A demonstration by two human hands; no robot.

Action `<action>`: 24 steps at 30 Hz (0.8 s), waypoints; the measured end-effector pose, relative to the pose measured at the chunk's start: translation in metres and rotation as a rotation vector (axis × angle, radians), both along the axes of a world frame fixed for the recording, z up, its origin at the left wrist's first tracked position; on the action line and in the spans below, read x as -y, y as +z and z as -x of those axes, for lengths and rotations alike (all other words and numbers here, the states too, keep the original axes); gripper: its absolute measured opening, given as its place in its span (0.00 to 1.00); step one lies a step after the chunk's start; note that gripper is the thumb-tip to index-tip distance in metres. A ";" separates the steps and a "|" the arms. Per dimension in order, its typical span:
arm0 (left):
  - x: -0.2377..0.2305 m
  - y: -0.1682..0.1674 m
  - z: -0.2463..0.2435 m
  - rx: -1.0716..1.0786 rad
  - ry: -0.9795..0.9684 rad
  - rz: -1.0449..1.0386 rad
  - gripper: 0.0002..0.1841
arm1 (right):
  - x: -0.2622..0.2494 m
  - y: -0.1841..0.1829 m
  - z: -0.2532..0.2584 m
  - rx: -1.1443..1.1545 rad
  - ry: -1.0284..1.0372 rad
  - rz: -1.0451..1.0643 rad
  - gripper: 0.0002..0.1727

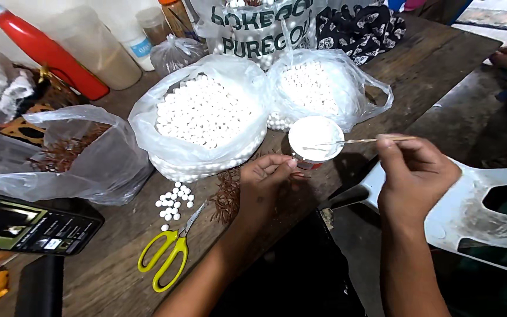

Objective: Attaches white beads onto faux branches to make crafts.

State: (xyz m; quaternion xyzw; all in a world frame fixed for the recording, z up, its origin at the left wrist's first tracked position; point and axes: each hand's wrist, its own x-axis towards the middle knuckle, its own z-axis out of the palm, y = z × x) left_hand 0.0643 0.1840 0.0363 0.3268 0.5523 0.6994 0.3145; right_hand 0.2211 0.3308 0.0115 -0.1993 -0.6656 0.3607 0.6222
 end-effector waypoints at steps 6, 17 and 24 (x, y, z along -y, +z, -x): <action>0.028 -0.001 0.017 0.127 0.009 -0.075 0.12 | -0.010 0.014 -0.001 0.441 -0.091 -0.143 0.14; 0.160 -0.012 0.101 -0.180 0.242 -0.200 0.15 | 0.042 0.089 0.081 0.486 0.107 -0.472 0.17; 0.198 -0.033 0.129 -0.209 0.325 -0.224 0.11 | 0.054 0.076 0.214 1.021 0.306 -0.358 0.12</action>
